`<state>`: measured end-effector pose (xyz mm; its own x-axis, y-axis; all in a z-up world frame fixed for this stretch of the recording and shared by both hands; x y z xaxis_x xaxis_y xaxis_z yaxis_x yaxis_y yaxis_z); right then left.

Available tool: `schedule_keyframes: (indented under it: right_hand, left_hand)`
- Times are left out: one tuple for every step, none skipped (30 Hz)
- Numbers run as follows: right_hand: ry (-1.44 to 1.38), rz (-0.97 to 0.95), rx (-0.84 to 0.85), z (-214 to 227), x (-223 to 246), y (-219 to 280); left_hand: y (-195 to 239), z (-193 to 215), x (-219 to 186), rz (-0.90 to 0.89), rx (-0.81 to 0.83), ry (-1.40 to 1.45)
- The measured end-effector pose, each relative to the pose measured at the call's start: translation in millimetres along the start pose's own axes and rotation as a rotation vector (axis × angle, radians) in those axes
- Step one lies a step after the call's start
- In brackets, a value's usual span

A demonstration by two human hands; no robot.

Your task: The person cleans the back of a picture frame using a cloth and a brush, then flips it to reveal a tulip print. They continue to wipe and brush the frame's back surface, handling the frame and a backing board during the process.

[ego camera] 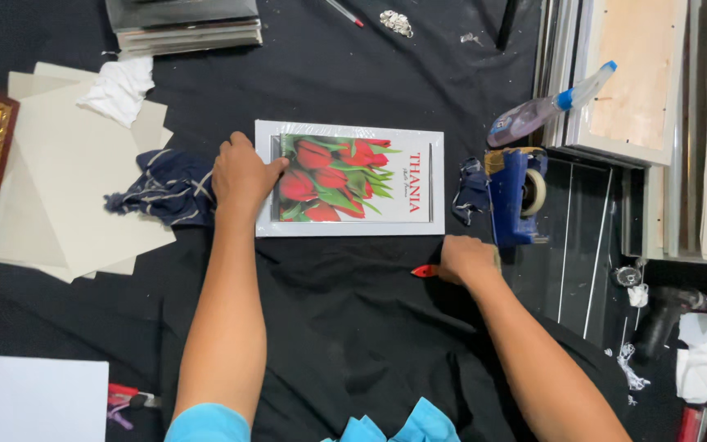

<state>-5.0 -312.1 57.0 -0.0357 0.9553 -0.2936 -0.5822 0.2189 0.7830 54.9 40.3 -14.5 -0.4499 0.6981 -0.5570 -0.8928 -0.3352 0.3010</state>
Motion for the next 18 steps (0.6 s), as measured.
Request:
schedule_keyframes:
  right_hand:
    - [0.004,0.006,-0.003,-51,-10,-59]
    - [0.104,0.069,-0.163,-88,-23,-109]
    - [0.205,0.132,-0.325,-116,-39,-152]
    - [0.211,0.140,-0.328,-115,-40,-146]
    - [0.272,0.159,-0.369,-110,-40,-140]
    - [0.333,0.179,-0.410,-106,-40,-135]
    - [0.343,0.185,-0.418,-89,-33,-114]
    - [0.254,0.136,-0.411,-70,-30,-96]
    - [0.165,0.088,-0.401,-54,-30,-77]
    - [0.177,0.095,-0.406,-33,-16,-54]
    - [0.042,0.123,-0.451,-12,-4,-27]
    - [-0.093,0.151,-0.494,10,6,-2]
    - [-0.091,0.147,-0.489,11,19,10]
    - [-0.354,0.291,-0.575,21,35,27]
    - [-0.626,0.427,-0.661,32,46,46]
    - [-0.631,0.418,-0.664,20,65,42]
    - [-0.869,0.572,-0.593,9,86,41]
    - [-1.105,0.728,-0.517,0,106,40]
  left_hand:
    - [0,-4,7,0.006,-0.006,0.000]
    - [0,-12,16,0.026,0.046,0.004]
    - [-1,-20,24,0.048,0.097,0.010]
    - [3,-18,24,0.055,0.091,0.011]
    - [6,-19,23,0.061,0.138,-0.003]
    - [8,-21,22,0.067,0.185,-0.017]
    - [6,-24,26,0.074,0.175,-0.009]
    - [3,-30,30,0.091,0.204,0.001]
    - [2,-38,34,0.108,0.237,0.011]
    - [-6,-47,41,0.117,0.230,0.020]
    - [-12,-58,46,0.124,0.211,0.014]
    - [-20,-69,50,0.131,0.192,0.008]
    - [-21,-72,53,0.131,0.198,0.009]
    - [-23,-75,54,0.143,0.188,0.006]
    - [-28,-77,53,0.147,0.177,0.001]
    - [-26,-74,54,0.139,0.182,-0.001]
    - [-25,-72,53,0.144,0.191,-0.004]
    - [-25,-71,51,0.149,0.200,-0.008]
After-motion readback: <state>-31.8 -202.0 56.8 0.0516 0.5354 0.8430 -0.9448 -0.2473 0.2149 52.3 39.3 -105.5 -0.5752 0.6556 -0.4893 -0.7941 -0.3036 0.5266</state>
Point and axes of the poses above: each hand's wrist, its own y-axis away from the middle knuckle, its own z-axis out of the back of the hand, x = y × z, the point moved 7 cm from there along -y, towards the middle knuckle, and after that the axes turned 5 degrees about -z, right-handed, at the moved point
